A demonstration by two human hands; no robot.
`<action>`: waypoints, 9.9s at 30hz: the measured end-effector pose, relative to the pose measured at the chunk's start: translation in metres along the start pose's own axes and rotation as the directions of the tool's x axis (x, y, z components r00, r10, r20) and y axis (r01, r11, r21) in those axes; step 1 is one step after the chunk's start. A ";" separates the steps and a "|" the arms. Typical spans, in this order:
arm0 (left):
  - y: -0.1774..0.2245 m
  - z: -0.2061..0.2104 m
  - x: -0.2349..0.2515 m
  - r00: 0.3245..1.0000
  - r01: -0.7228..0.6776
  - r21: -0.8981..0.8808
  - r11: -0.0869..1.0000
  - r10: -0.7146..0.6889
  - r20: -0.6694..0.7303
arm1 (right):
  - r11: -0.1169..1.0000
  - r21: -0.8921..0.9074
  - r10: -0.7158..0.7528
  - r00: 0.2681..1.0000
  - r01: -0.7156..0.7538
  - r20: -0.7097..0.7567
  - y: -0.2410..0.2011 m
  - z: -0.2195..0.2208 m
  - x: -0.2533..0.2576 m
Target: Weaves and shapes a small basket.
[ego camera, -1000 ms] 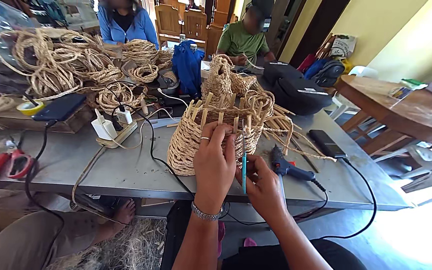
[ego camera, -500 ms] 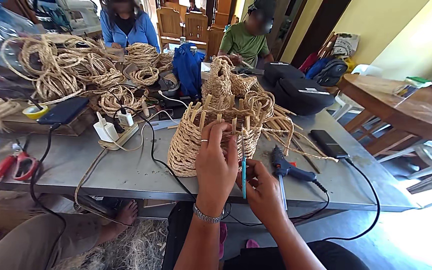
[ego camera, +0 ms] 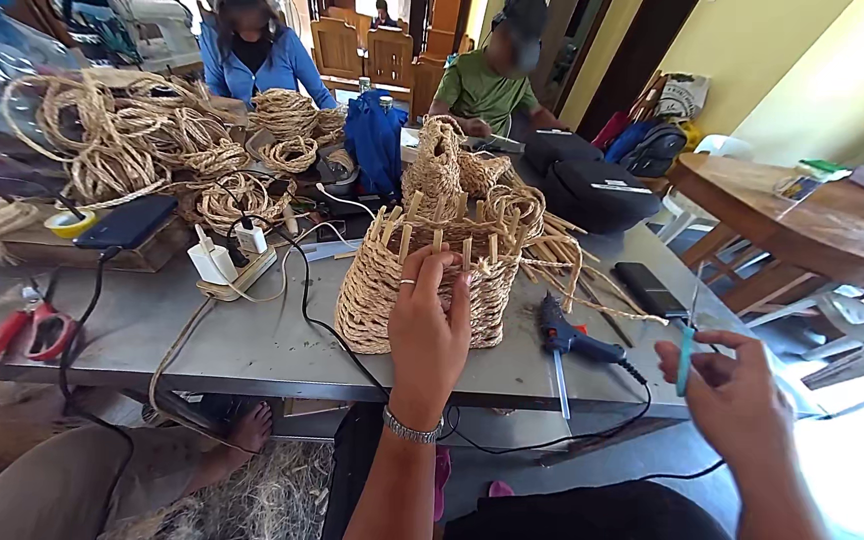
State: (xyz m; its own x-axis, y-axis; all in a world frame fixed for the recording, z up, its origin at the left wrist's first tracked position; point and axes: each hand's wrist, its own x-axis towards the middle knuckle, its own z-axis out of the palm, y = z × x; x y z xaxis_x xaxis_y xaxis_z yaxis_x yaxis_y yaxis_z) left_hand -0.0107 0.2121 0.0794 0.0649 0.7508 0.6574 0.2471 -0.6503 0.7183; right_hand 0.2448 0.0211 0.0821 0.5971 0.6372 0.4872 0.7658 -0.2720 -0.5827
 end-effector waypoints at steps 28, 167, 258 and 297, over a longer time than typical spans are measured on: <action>0.000 0.002 0.000 1.000 0.000 -0.002 1.000 0.000 0.012 | 0.902 -0.259 0.427 0.805 -0.347 0.411 0.078 -0.013 0.076; -0.005 0.012 -0.013 0.976 -0.167 -0.155 0.974 0.141 -0.164 | 0.866 -0.474 0.374 0.834 -0.157 0.406 0.063 -0.025 0.058; -0.009 0.017 0.007 0.957 -0.290 -0.104 0.951 0.285 -0.063 | 0.872 0.207 -0.475 0.869 0.444 0.137 -0.106 0.101 -0.003; -0.004 -0.009 0.003 0.972 -0.234 -0.445 0.865 0.223 -0.078 | 0.845 -0.510 0.413 0.801 -0.160 0.433 0.070 -0.044 0.017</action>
State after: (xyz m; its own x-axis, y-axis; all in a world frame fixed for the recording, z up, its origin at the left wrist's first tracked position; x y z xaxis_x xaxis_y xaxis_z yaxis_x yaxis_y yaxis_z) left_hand -0.0201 0.2156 0.0807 0.0432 0.5755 0.8166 -0.2312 -0.7894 0.5686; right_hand 0.3191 -0.0191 0.0779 0.6915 0.7103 -0.1318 0.6733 -0.6997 -0.2390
